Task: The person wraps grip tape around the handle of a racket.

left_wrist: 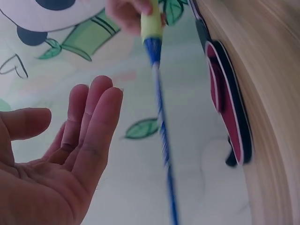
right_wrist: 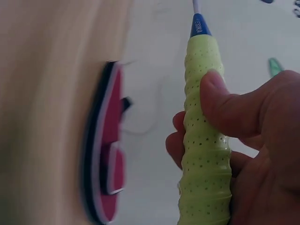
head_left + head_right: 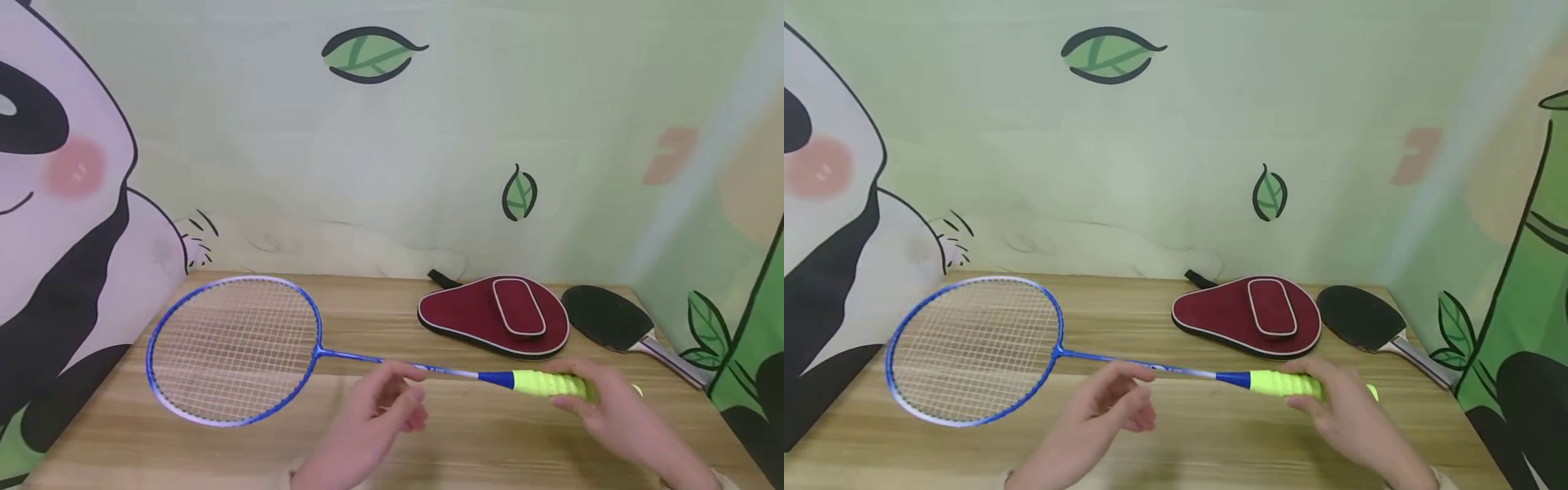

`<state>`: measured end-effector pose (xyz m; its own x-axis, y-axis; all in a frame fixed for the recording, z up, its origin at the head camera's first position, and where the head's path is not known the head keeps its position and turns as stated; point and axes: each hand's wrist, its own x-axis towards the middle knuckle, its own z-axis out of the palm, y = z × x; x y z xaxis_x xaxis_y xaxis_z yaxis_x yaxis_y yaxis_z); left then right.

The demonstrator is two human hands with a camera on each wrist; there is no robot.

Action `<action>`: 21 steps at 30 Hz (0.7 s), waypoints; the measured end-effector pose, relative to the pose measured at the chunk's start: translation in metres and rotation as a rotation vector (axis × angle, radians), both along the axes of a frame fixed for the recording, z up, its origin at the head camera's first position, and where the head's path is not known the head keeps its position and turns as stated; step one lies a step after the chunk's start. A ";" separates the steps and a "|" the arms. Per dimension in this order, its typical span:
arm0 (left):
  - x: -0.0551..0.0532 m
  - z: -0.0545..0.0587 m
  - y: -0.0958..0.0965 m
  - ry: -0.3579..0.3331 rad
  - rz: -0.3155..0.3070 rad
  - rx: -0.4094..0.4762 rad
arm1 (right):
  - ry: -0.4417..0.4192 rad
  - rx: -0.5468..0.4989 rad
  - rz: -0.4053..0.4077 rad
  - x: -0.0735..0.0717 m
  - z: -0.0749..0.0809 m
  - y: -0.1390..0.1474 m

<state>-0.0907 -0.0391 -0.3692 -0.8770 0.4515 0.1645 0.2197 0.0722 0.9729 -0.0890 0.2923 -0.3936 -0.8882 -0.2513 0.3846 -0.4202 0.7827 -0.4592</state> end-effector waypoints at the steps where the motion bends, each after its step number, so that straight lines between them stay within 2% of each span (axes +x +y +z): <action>1: 0.001 -0.001 -0.008 -0.005 0.022 -0.015 | -0.015 0.006 0.006 0.002 -0.007 0.004; 4: 0.003 -0.004 -0.031 -0.023 0.092 -0.067 | -0.051 0.003 0.057 0.003 -0.023 0.007; 8: 0.002 -0.008 -0.058 -0.020 0.161 -0.207 | -0.137 0.001 0.081 -0.003 -0.036 -0.006; 10: 0.001 -0.009 -0.068 0.004 0.182 -0.295 | -0.182 0.004 0.086 -0.006 -0.040 -0.015; 13: -0.004 -0.010 -0.079 0.079 0.204 -0.434 | -0.237 0.008 0.098 -0.008 -0.044 -0.023; 16: -0.010 -0.014 -0.088 0.160 0.226 -0.557 | -0.234 0.066 0.082 -0.008 -0.048 -0.027; 21: -0.016 -0.027 -0.107 0.234 0.223 -0.661 | -0.106 0.285 0.036 -0.016 -0.050 -0.031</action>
<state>-0.1067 -0.1456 -0.3957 -0.9348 0.3365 0.1140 0.3280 0.6944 0.6404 -0.1051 0.2616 -0.4438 -0.9083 -0.3677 0.1995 -0.4114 0.8716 -0.2664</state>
